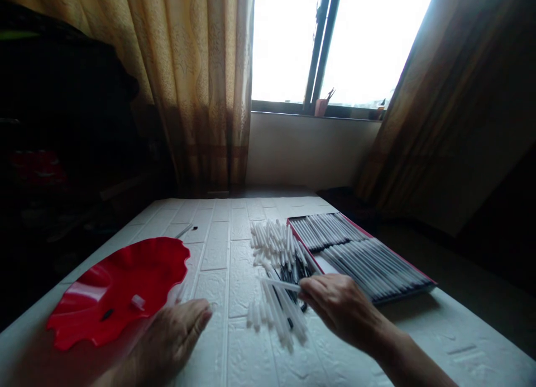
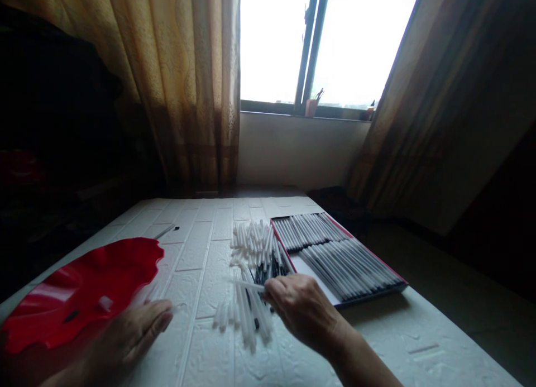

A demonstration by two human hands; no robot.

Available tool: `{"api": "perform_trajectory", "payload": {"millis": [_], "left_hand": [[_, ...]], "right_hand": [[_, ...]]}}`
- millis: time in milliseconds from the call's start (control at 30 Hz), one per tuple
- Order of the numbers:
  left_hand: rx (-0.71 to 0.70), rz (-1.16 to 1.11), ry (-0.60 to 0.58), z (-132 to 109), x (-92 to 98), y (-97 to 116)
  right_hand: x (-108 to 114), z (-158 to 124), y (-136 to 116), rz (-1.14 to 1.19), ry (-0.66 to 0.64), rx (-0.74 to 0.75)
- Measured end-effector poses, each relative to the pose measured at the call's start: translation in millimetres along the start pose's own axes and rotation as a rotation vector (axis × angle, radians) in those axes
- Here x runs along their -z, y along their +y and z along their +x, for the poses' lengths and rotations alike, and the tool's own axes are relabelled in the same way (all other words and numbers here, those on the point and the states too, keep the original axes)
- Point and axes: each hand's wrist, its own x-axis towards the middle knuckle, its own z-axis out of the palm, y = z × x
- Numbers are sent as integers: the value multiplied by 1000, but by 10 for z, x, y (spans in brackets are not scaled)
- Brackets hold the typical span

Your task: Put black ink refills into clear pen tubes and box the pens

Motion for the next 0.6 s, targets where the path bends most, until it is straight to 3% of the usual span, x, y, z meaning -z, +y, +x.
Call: {"api": "perform_trajectory", "payload": {"millis": [67,300,400,600], "left_hand": [[-8,-28,-21,29,-61,33],[67,71,22,41,-249,137],[56,104,16,19,-251,122],[46,-80,-21,51,-148,144]], "right_hand": [[14,4,39,28,28,-20],[-89,39,-122,163,-80,-153],[-169,31,-155,146,-81,-214],[-267,14,-100,34,-118,-364]]}}
